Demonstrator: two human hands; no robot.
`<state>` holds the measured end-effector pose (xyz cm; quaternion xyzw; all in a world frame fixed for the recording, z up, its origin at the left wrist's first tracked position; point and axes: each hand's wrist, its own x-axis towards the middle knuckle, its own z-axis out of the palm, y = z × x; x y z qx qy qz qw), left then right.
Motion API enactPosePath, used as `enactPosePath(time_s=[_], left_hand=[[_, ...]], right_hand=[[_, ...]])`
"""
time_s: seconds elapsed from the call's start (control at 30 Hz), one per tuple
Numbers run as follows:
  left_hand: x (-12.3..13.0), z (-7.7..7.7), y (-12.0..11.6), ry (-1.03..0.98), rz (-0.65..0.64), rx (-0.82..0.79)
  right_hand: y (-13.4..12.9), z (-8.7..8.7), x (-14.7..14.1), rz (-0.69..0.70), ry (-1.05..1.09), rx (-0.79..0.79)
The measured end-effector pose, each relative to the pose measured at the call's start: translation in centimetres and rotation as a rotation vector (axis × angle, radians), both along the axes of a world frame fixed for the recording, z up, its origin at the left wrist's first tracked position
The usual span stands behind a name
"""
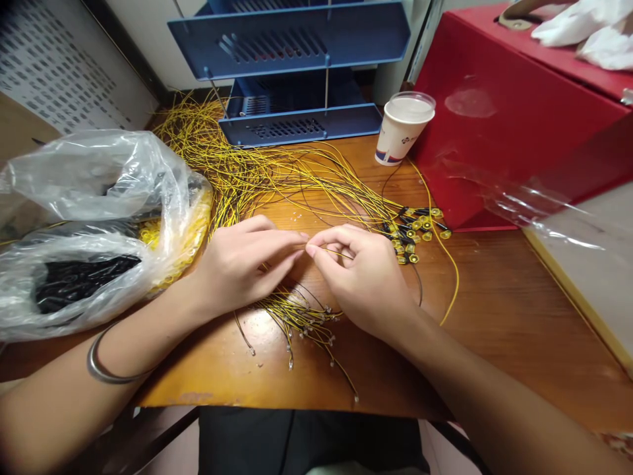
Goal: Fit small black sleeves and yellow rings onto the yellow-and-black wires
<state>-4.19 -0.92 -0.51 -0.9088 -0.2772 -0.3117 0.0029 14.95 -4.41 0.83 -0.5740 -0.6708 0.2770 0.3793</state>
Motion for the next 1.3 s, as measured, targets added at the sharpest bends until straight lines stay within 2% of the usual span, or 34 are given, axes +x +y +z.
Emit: enactPosePath(time_s=[0.33,0.53,0.77,0.97,1.1,1.2,1.3], left_hand=[[0.1,0.0,0.2,0.015,0.005,0.149],[0.1,0.0,0.2,0.009,-0.008,0.149],[0.1,0.1,0.1,0.039,0.024,0.087],[0.5,0.0,-0.2,-0.073,0.017,-0.058],[0.9,-0.2,0.1,-0.121,0.089,-0.156],[0.8,0.6,0.0,-0.118,0.101,-0.116],[-0.1,2.7,-1.8,-0.040,-0.039,0.030]], right_hand=[[0.0,-0.3,0.0,-0.002,0.022,-0.019],[0.0,-0.3,0.0,0.003,0.012,-0.018],[-0.1,-0.4,0.0,0.005,-0.028,0.013],[0.0,-0.3,0.0,0.006,-0.035,0.017],[0.0,-0.2,-0.1,-0.006,-0.043,0.040],[0.0,-0.1,-0.1,-0.017,-0.031,0.040],[0.0,-0.1,-0.1,-0.021,-0.006,0.042]])
